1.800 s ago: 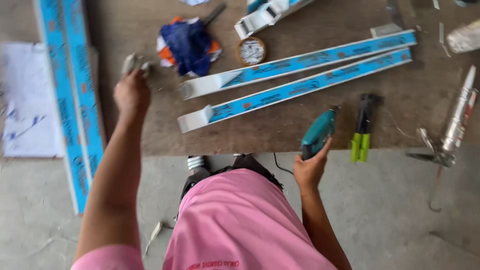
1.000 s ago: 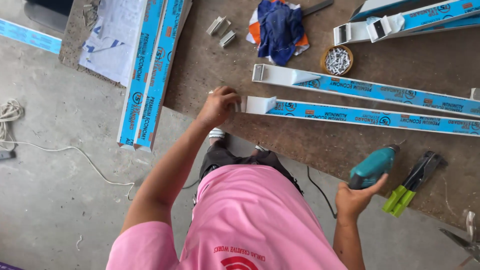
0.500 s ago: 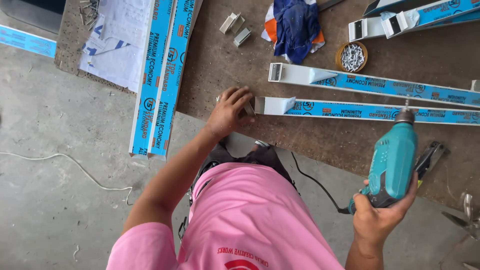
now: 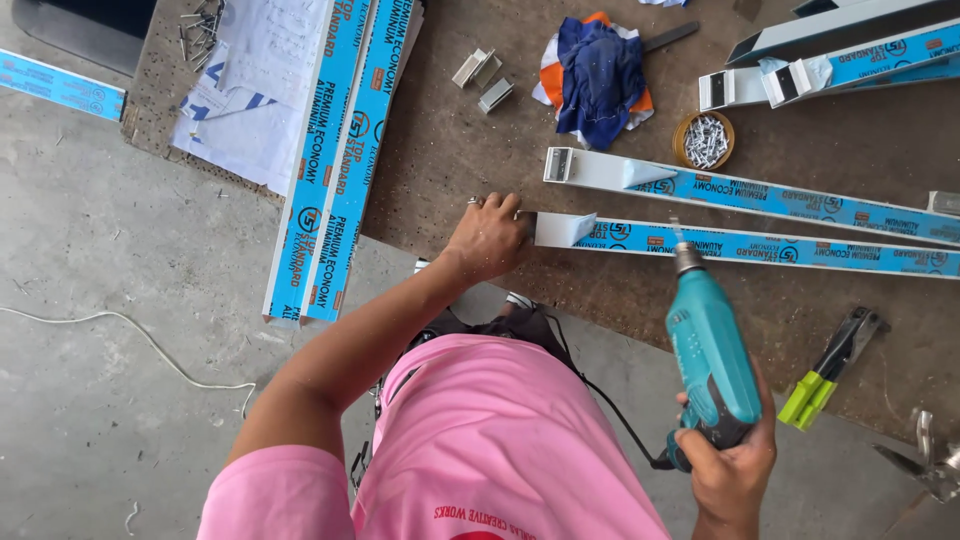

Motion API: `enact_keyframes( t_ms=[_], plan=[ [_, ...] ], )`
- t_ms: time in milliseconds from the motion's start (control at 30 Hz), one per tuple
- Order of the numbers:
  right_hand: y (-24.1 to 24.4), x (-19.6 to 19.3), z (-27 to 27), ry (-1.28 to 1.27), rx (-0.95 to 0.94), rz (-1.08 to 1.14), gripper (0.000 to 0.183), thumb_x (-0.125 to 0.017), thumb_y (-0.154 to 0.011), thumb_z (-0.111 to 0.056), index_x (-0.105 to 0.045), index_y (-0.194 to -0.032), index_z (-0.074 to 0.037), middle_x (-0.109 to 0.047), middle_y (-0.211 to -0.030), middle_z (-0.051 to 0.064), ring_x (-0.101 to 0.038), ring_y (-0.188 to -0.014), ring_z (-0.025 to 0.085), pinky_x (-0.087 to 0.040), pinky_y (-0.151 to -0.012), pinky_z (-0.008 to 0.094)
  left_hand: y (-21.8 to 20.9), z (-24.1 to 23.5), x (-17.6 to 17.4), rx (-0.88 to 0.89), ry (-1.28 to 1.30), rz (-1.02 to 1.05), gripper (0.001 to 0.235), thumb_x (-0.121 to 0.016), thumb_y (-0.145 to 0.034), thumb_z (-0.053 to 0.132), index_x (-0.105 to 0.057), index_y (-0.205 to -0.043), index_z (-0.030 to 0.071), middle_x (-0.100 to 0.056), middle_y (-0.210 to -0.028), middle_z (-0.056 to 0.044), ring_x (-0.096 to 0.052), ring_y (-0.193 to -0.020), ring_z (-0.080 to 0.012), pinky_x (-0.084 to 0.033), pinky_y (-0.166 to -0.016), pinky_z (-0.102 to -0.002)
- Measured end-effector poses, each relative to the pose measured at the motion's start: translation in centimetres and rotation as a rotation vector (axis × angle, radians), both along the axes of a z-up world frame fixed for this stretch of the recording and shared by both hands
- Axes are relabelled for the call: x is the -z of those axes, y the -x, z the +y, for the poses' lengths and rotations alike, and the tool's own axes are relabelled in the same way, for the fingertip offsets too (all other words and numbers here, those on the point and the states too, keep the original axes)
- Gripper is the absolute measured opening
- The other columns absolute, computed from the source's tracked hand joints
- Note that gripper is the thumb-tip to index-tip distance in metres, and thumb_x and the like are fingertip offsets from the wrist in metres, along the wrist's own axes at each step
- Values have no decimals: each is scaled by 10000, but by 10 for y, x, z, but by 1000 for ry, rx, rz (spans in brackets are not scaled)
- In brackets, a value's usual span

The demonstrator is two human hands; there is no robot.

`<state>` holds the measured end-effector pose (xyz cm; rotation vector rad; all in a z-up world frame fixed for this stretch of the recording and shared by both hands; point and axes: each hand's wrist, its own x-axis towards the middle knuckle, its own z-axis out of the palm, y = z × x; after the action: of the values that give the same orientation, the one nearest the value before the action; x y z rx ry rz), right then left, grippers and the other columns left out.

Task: Assembling an aluminum frame by drilling holes and riveting metal brackets.

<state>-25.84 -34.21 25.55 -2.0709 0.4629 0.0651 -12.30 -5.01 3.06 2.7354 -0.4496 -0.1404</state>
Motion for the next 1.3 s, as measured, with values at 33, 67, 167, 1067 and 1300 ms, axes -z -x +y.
enact_keyframes(
  t_ms=[33, 67, 167, 1067, 1300],
  plan=[
    [0, -1, -4, 0, 8, -1, 1018, -566, -654, 132, -345, -1638, -14, -640, -930, 295, -657, -823, 355, -525, -663, 433, -2, 6, -14, 8, 0, -1, 378, -590, -948, 489, -743, -991, 146, -566, -1065, -104, -566, -966, -329, -522, -640, -493],
    [0, -1, -9, -66, -25, 29, 1030, -566, -645, 118, -351, -1641, -29, -651, -978, 287, -680, -867, 351, -539, -722, 425, -5, 12, -28, 17, 40, 122, 476, -649, -920, 506, -622, -1209, 128, -540, -1252, -125, -526, -1134, -334, -496, -817, -518],
    [-1, -10, -19, -156, -32, 138, 1025, -569, -655, 102, -351, -1642, -74, -652, -1128, 269, -701, -953, 380, -556, -760, 467, -6, 26, -20, 8, 96, 156, 922, -832, -730, 580, -484, -1453, 127, -485, -1449, -149, -470, -1299, -360, -414, -1043, -590],
    [-65, -26, 31, -52, -517, 483, 1005, -539, -582, 68, -449, -1569, -97, -630, -1345, 38, -594, -1078, 133, -430, -951, 234, 21, 19, 41, 53, 409, -113, 696, -837, -819, 508, -659, -1341, 84, -571, -1330, -83, -444, -1279, -353, -402, -1054, -522],
    [-74, -29, 34, -20, -535, 519, 1007, -558, -584, 63, -458, -1569, -122, -649, -1315, 10, -597, -972, 112, -450, -830, 221, 22, 15, 41, 76, 288, -149, 662, -771, -888, 536, -644, -1371, 101, -566, -1348, -56, -452, -1251, -349, -453, -1014, -495]
  ],
)
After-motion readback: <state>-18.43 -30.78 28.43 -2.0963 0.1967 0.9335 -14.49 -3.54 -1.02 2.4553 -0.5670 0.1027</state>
